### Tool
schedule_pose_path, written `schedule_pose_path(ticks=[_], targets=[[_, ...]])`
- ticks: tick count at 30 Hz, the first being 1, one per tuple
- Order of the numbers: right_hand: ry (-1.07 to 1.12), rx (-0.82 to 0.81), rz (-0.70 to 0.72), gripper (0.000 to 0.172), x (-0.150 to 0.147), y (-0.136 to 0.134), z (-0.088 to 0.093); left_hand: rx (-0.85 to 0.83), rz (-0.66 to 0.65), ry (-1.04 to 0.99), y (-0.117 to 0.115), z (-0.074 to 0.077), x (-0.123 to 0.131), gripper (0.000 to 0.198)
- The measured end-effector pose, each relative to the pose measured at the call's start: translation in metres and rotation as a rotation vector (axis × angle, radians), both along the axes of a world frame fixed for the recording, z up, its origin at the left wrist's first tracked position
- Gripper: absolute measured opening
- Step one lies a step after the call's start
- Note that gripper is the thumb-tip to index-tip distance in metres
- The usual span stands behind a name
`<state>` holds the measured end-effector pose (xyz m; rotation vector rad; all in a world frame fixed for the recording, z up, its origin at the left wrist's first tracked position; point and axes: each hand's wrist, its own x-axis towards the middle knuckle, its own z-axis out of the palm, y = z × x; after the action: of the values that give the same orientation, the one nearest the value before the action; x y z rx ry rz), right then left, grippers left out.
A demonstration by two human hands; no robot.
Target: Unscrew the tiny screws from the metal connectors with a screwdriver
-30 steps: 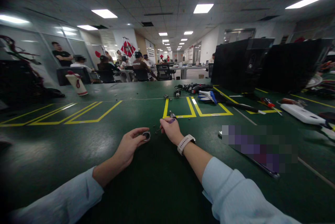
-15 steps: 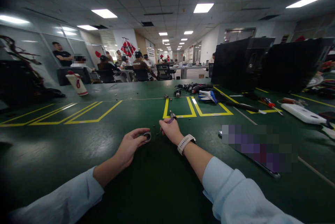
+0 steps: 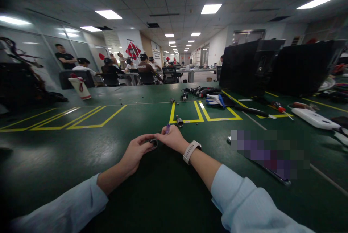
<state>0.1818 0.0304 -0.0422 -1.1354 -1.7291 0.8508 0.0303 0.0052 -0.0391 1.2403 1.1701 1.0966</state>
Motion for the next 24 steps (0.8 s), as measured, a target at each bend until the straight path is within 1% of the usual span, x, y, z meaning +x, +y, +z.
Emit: schedule_pose_path(ticks=[4,7,11,15,21,24], targets=[[-0.124,-0.066,0.079,0.039,0.000,-0.001,0.001,0.009,-0.016,-0.006,0.000,-0.002,-0.001,0.027],[-0.182,-0.122,0.084,0.046,0.002,0.000,0.002,0.007,-0.020,0.001,0.000,-0.002,-0.002,0.026],[-0.210,-0.211,0.098,0.048,0.007,0.003,0.003,-0.003,-0.028,0.013,0.000,-0.002,-0.003,0.028],[-0.200,-0.286,0.114,0.051,0.013,0.005,0.004,-0.023,-0.020,0.030,0.000,-0.002,-0.004,0.031],[-0.112,-0.321,0.149,0.053,0.020,0.004,0.010,-0.042,-0.023,0.042,-0.001,0.000,-0.003,0.031],[-0.079,-0.329,0.136,0.054,0.022,0.002,0.013,-0.040,-0.016,0.036,-0.002,0.001,-0.002,0.030]])
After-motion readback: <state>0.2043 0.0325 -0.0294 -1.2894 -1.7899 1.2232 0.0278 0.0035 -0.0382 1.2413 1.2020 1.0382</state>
